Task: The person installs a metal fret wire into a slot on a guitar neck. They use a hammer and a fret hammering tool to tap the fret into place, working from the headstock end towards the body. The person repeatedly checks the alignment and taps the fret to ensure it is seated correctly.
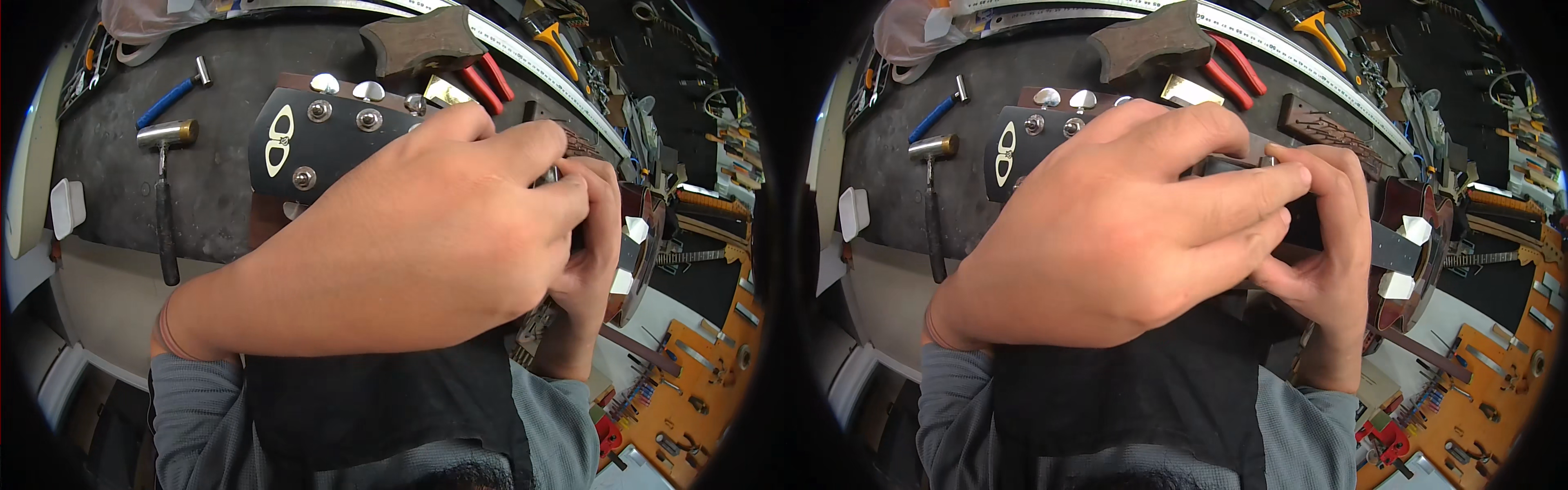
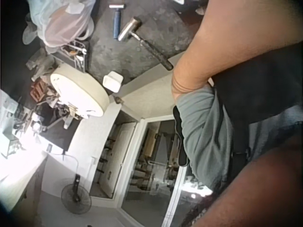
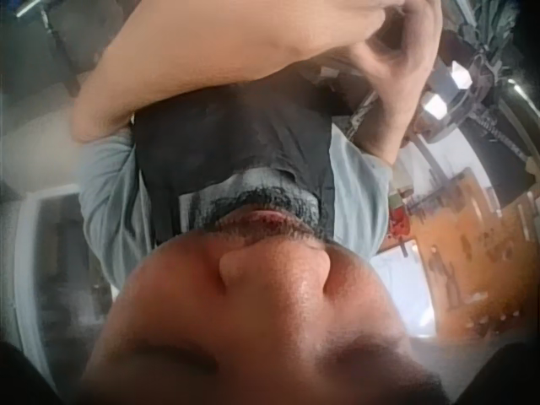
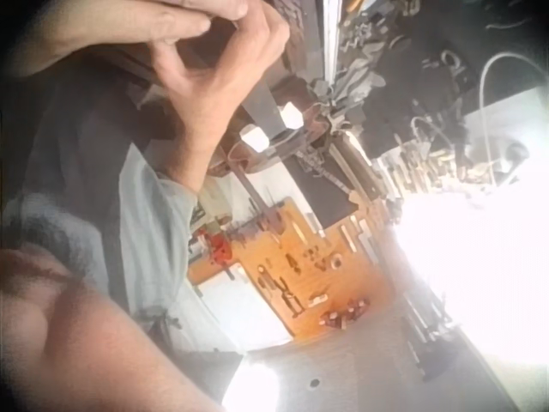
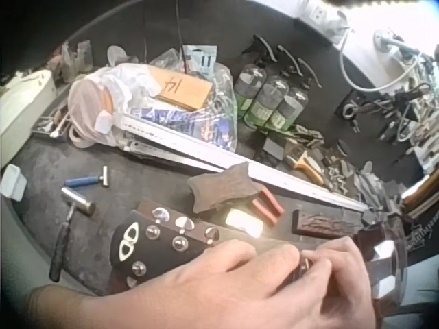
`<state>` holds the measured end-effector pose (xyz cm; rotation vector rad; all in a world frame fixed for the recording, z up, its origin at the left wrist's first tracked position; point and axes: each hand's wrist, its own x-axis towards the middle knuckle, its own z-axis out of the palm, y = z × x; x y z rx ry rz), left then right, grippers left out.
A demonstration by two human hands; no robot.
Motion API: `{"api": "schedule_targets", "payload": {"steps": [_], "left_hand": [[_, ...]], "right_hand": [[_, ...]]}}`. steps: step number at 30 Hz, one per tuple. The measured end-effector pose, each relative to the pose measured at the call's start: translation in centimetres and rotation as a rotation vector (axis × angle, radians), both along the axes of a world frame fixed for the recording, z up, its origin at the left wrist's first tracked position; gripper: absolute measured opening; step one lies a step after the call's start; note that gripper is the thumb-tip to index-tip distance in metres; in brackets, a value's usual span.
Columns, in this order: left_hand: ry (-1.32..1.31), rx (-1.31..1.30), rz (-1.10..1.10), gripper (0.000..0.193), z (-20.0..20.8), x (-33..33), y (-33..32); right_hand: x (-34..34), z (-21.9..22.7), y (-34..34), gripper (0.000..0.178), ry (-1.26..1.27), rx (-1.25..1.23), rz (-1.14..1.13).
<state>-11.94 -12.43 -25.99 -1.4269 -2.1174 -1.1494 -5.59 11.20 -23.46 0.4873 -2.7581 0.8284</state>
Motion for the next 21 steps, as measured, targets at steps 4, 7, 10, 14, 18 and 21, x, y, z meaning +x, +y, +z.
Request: {"api": "schedule_targets", "payload": {"steps": [4,7,10,14,18,21], "left_hand": [[0.014,-0.086,-0.039,0.018,0.7,-0.1,-0.3],[-0.014,-0.137,-0.045,0.03,1.2,0.0,-0.4],[0.002,-0.173,-0.036,0.03,1.6,0.0,-0.5],[0.01,-0.161,-0.029,0.031,1.7,0.1,-0.4],[0.0,-0.103,0.002,0.03,1.8,0.2,-0.7],[-0.068,0.07,0.08,0.026,2.4,-0.2,-2.8]], "right_hand": [[-0.1,0.2,0.1,0.071,-0.028,0.008,-0.005],[-0.3,0.2,0.5,0.076,-0.024,0.018,0.017],[-0.2,0.2,0.6,0.082,-0.031,-0.011,0.028],[-0.2,0.4,0.9,0.083,-0.038,0.003,0.046],[-0.3,0.5,0.7,0.081,-0.049,0.019,0.051],[-0.1,0.6,0.4,0.082,-0.055,0.002,0.043]]}}
